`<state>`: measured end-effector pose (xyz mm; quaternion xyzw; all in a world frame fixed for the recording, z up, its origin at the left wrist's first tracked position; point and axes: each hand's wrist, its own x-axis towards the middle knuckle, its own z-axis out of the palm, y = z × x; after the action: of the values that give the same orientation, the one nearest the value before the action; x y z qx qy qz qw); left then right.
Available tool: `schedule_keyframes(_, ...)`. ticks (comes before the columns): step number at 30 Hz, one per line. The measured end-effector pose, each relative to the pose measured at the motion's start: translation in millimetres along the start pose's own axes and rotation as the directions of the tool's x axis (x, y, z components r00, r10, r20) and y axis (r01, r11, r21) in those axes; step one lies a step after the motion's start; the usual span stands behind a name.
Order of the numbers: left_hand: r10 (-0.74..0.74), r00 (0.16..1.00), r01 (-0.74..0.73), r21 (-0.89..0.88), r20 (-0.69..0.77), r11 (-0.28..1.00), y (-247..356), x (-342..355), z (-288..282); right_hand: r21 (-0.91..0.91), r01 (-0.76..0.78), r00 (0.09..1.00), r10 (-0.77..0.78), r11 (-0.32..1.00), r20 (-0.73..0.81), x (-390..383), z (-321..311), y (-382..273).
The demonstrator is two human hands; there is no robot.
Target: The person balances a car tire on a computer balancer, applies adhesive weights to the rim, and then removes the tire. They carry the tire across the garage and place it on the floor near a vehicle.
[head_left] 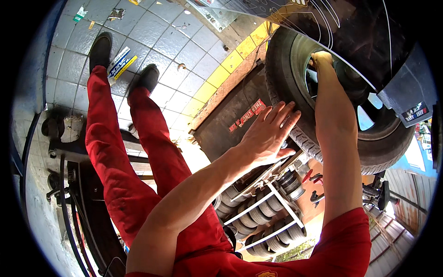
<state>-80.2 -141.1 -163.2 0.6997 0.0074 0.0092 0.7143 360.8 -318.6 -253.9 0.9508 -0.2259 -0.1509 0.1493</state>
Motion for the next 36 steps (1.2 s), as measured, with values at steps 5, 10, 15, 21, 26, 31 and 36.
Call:
schedule_keyframes(5, 0.017, 0.999, -0.017, 0.010, 0.036, 1.000, 0.3, -0.8, -4.8, -0.638, 0.241, 0.970, -0.196, 0.731, 0.141, 24.2, -3.0, 16.9)
schedule_keyframes(10, 0.002, 1.000, -0.003, 0.032, 0.027, 0.999, -1.5, 2.7, -3.8, -0.397, 0.125, 0.991, -0.134, 0.909, 0.003, 24.8, 3.9, 2.4)
schedule_keyframes(15, 0.018, 0.999, -0.018, 0.015, 0.042, 1.000, -0.4, 0.4, -6.8, 0.085, -0.090, 0.996, 0.089, 0.992, 0.016, 71.2, 15.1, 33.6)
schedule_keyframes(21, 0.040, 0.998, -0.040, 0.009, 0.052, 0.999, 3.1, -3.1, -8.5, -0.142, -0.013, 1.000, 0.015, 0.990, 0.009, 49.6, 0.0, 40.6)
schedule_keyframes(26, -0.028, 1.000, 0.026, 0.104, 0.012, 0.994, -11.7, 11.9, -7.7, -0.652, 0.252, 0.965, -0.133, 0.715, 0.226, -30.9, 7.7, -52.8)
schedule_keyframes(31, 0.055, 0.995, -0.057, 0.021, 0.081, 0.998, 8.7, -6.1, -15.5, -0.602, 0.183, 0.980, -0.191, 0.777, 0.052, 107.9, 15.7, 74.6)
schedule_keyframes(36, -0.001, 0.999, -0.002, 0.060, 0.051, 0.998, 2.8, 2.2, -10.8, -0.572, 0.238, 0.970, -0.166, 0.785, 0.176, 54.2, 30.3, 16.7)
